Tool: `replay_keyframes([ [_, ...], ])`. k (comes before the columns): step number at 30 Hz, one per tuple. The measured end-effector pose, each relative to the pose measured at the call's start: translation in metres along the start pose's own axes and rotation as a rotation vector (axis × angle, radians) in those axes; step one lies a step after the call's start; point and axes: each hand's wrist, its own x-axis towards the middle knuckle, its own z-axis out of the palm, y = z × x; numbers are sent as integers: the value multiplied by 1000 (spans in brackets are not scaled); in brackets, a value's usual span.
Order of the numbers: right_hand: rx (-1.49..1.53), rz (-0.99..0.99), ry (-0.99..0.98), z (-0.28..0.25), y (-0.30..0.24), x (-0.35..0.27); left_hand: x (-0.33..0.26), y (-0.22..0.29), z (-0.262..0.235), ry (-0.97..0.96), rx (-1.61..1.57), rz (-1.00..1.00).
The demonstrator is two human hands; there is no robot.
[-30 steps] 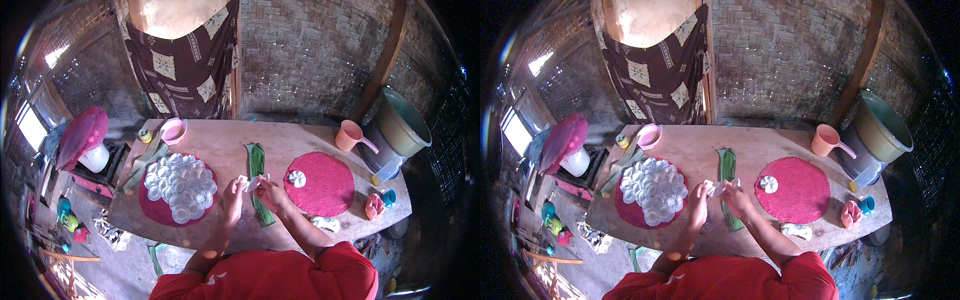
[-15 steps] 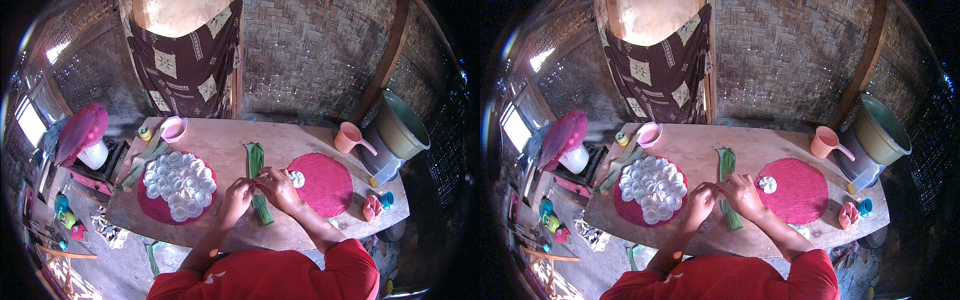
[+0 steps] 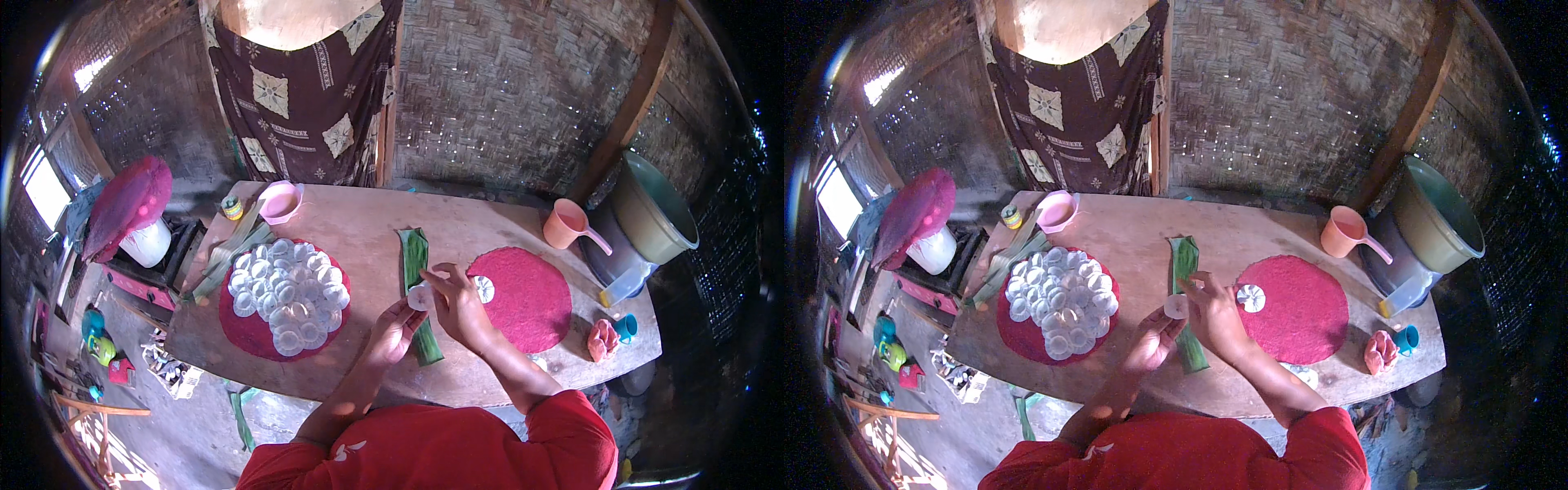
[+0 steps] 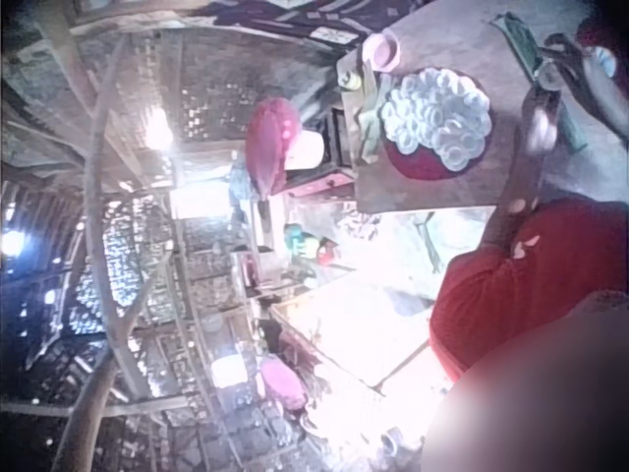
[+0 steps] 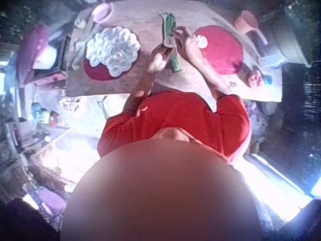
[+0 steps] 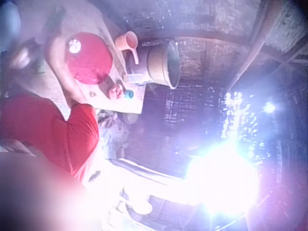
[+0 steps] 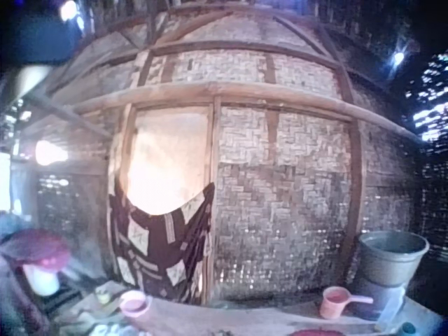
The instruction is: The person repeatedly rolls small pieces of white dough between their palms, places them on a green leaf, and uses a small plastic mold to press and shape them into flower-like forms. The shaped pieces are then placed on a pink mat. The process is repeated continuously throughout the clip.
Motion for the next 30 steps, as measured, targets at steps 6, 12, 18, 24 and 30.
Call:
replay_keyframes([
  [6,-403,-100,-98,0,-16,-13,4,0,3,46,-38,7],
  [12,-516,-137,-50,14,3,-23,3,-9,-7,-40,4,47],
  [18,355,436,-270,37,86,-58,-13,-3,-21,-61,570,-260],
  [24,-21,561,-87,15,203,-88,-25,-6,-19,-52,651,-276],
  [30,-467,415,-225,11,224,-93,-14,-13,-21,-113,630,-294],
])
